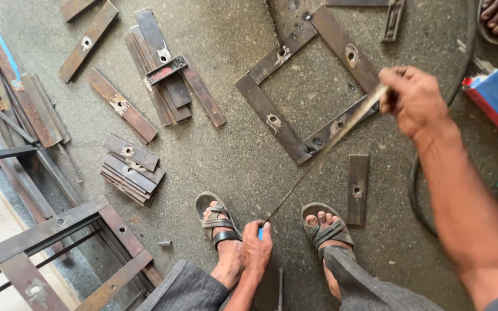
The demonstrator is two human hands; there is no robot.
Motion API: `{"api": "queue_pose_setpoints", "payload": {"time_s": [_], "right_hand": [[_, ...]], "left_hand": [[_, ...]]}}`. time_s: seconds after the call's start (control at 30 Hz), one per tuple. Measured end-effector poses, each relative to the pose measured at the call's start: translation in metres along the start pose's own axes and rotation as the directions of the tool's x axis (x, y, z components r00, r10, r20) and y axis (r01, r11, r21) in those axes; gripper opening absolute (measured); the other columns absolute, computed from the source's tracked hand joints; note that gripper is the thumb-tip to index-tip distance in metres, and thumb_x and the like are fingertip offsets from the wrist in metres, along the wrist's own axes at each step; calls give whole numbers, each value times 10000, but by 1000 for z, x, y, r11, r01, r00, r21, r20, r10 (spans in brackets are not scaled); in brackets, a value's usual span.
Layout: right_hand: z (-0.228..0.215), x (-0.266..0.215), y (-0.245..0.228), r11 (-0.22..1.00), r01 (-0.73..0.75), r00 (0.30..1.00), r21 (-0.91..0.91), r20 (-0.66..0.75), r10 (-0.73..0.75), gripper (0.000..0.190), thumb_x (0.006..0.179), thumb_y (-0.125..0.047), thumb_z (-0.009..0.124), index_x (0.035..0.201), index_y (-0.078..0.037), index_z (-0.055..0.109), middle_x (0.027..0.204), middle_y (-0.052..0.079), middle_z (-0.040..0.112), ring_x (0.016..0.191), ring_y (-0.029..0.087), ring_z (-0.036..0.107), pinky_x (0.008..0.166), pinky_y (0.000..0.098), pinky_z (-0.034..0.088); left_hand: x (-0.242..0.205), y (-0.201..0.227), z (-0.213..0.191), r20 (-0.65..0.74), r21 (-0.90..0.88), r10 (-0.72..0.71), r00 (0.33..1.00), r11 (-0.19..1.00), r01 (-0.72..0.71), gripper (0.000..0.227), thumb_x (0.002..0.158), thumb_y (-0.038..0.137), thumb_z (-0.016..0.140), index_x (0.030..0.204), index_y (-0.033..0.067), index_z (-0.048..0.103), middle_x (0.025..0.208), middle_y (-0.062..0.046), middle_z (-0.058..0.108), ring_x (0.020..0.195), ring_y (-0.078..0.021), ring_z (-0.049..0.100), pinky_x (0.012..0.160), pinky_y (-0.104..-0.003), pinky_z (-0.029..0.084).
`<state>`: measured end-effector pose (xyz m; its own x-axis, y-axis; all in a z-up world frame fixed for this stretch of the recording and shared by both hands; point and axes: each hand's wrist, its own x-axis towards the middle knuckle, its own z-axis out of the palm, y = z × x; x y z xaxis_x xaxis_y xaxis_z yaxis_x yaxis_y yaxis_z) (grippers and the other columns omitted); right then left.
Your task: The person sits on the floor and assembles a rectangular metal frame using square tubing pieces. They measure the frame with a tape measure, position the pieces, and weld the joints using a welding torch. The person repeatedly measures and welds different sections of the frame to ensure alignment and structural integrity.
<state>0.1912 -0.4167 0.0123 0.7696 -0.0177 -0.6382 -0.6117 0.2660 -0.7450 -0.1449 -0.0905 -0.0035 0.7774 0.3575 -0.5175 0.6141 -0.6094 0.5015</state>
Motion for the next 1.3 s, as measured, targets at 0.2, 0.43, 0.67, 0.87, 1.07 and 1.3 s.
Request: {"api": "queue_pose_setpoints", "payload": {"time_s": [0.2,0.43,0.67,0.87,1.07,1.3], "right_hand": [[63,31,85,822,72,991,-564,-55,-125,364,934,-43,639,1291,19,602,968,96,677,719,151,647,554,282,561],[71,33,177,278,417,869,-865,291,-400,583,956,-122,721,1499,-62,519,1107,135,674,804,230,671,629,326,589],[70,36,162,183,393,895,-901,329,-302,647,934,-177,747,1529,-104,502,1052,126,635,743,235,658,591,330,586],[69,37,162,155,393,896,-906,339,-286,599,954,-168,754,1514,-110,549,1045,116,629,714,220,631,515,297,568],[64,45,156,164,443,872,-881,382,-304,628,900,-178,809,1486,-106,595,1073,127,646,760,218,650,600,306,586],[67,42,150,169,405,895,-899,352,-275,673,859,-234,855,1465,-99,598,1120,139,649,837,247,683,691,355,609]], "left_hand": [[1,25,30,20,33,-255,967,967,254,335,957,390,608,1027,73,690,1021,-130,673,960,-322,663,851,-437,509],[16,62,51,-15,-39,-379,925,925,378,358,951,406,587,1023,70,687,1036,-127,671,972,-326,659,857,-454,500],[20,62,69,-46,-28,-366,929,930,365,362,954,408,588,1025,69,691,1037,-139,659,988,-339,639,870,-464,494],[20,53,73,-53,-42,-337,940,941,335,335,952,388,605,1026,83,724,1048,-146,637,1009,-336,619,888,-455,484],[21,51,78,-99,-84,-402,910,915,395,342,919,398,650,1033,101,775,1038,-116,644,1012,-301,629,899,-430,487],[23,57,76,-73,-101,-460,885,886,452,343,885,407,677,1050,132,799,1048,-88,651,999,-272,650,882,-412,505]]}}
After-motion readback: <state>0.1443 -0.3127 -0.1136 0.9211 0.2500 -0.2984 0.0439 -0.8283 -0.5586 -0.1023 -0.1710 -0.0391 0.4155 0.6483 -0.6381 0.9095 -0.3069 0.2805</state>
